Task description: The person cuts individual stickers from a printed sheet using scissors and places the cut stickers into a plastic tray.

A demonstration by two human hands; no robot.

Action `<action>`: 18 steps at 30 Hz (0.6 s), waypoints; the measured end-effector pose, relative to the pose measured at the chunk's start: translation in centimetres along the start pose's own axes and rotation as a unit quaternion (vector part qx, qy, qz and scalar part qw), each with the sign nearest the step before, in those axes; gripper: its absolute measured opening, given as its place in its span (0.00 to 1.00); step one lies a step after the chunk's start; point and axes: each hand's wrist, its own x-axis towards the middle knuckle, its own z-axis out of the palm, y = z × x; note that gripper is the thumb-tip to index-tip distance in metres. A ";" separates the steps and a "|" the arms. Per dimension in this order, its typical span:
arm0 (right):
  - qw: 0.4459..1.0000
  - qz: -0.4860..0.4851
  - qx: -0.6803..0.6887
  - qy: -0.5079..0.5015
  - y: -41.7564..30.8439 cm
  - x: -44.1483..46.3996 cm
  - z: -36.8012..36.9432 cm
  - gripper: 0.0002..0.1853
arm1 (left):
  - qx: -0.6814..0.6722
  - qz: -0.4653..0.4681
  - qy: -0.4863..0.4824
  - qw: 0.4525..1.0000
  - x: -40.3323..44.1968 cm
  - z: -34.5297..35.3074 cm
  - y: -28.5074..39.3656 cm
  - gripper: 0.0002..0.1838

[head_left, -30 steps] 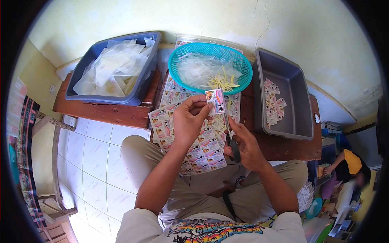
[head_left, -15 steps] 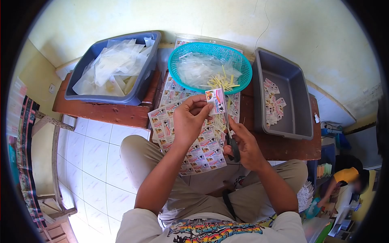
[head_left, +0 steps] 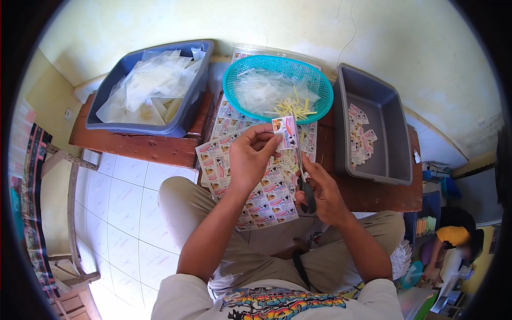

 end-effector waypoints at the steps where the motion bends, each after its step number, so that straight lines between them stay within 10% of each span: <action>1: 1.000 0.008 0.005 -0.001 0.0 0.0 0.0 0.51 | -0.001 0.001 0.000 1.000 0.0 0.0 0.0 0.15; 18: 1.000 0.006 -0.010 0.007 0.1 0.0 0.2 0.51 | -0.004 0.000 0.000 1.000 0.2 -0.1 -0.2 0.16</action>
